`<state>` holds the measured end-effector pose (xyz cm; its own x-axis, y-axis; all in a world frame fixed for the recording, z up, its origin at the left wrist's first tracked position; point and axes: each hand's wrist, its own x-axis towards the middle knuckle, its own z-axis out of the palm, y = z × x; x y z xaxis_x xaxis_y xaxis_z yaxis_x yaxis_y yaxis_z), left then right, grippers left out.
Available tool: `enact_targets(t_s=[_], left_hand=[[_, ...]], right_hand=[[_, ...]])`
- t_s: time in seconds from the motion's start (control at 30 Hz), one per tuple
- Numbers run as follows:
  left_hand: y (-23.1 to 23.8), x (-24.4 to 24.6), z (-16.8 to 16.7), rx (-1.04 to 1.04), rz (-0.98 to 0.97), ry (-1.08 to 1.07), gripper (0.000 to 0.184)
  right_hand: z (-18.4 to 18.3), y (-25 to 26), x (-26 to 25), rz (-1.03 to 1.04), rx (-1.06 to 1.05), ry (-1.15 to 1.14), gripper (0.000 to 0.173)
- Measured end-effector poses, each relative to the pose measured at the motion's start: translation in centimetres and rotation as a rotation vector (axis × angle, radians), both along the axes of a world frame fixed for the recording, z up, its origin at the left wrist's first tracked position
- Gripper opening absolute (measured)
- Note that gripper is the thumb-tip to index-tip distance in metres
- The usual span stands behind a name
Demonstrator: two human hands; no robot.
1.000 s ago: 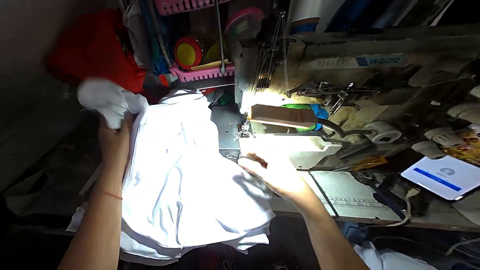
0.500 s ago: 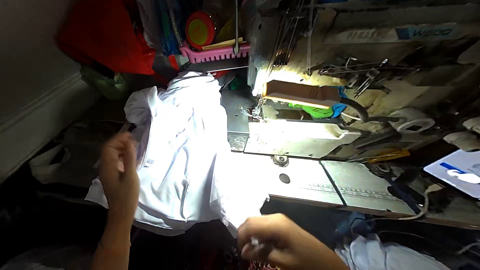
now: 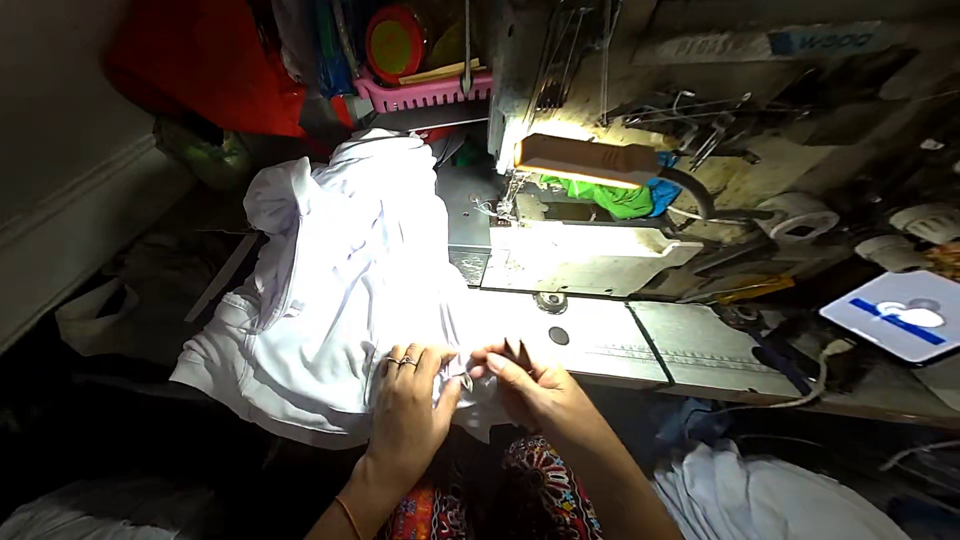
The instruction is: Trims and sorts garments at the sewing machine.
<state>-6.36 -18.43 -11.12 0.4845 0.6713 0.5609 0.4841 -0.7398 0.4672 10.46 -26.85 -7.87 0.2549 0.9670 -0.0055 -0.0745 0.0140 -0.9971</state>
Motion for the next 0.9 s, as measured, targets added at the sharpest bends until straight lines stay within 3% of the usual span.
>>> enact_targets(t_s=[0.13, 0.23, 0.37, 0.43, 0.53, 0.67, 0.77, 0.9], left_hand=[[0.5, -0.9, 0.0, -0.091, -0.064, -0.034, 0.02], [0.4, -1.3, -0.1, -0.121, -0.09, -0.035, 0.02], [0.2, -1.8, -0.3, -0.184, -0.144, -0.015, 0.02], [0.1, -2.3, -0.1, -0.249, -0.179, 0.008, 0.019], [-0.4, -3.2, 0.5, -0.495, -0.293, -0.061, 0.017], [-1.6, -3.9, 1.3, -0.921, -0.385, -0.272, 0.028], [-2.0, -3.8, 1.7, -1.147, -0.458, -0.395, 0.041], [-1.8, -3.4, 2.1, -1.216, -0.613, -0.422, 0.02]], right_hand=[[-0.1, -0.8, 1.2, -0.242, -0.017, 0.027, 0.02], [-0.5, -0.9, 0.3, -0.176, -0.114, -0.17, 0.02], [-0.9, -0.4, -2.5, -0.104, -0.229, -0.559, 0.053], [-1.1, -0.3, -3.0, -0.071, -0.236, -0.647, 0.042], [-1.6, -1.2, -2.9, 0.01, -0.082, -0.602, 0.021], [-2.6, -2.8, -2.3, 0.018, 0.031, -0.398, 0.024], [-2.3, -3.2, -2.8, -0.041, 0.187, -0.545, 0.023], [-1.5, -3.2, -4.2, -0.085, 0.3, -0.798, 0.023]])
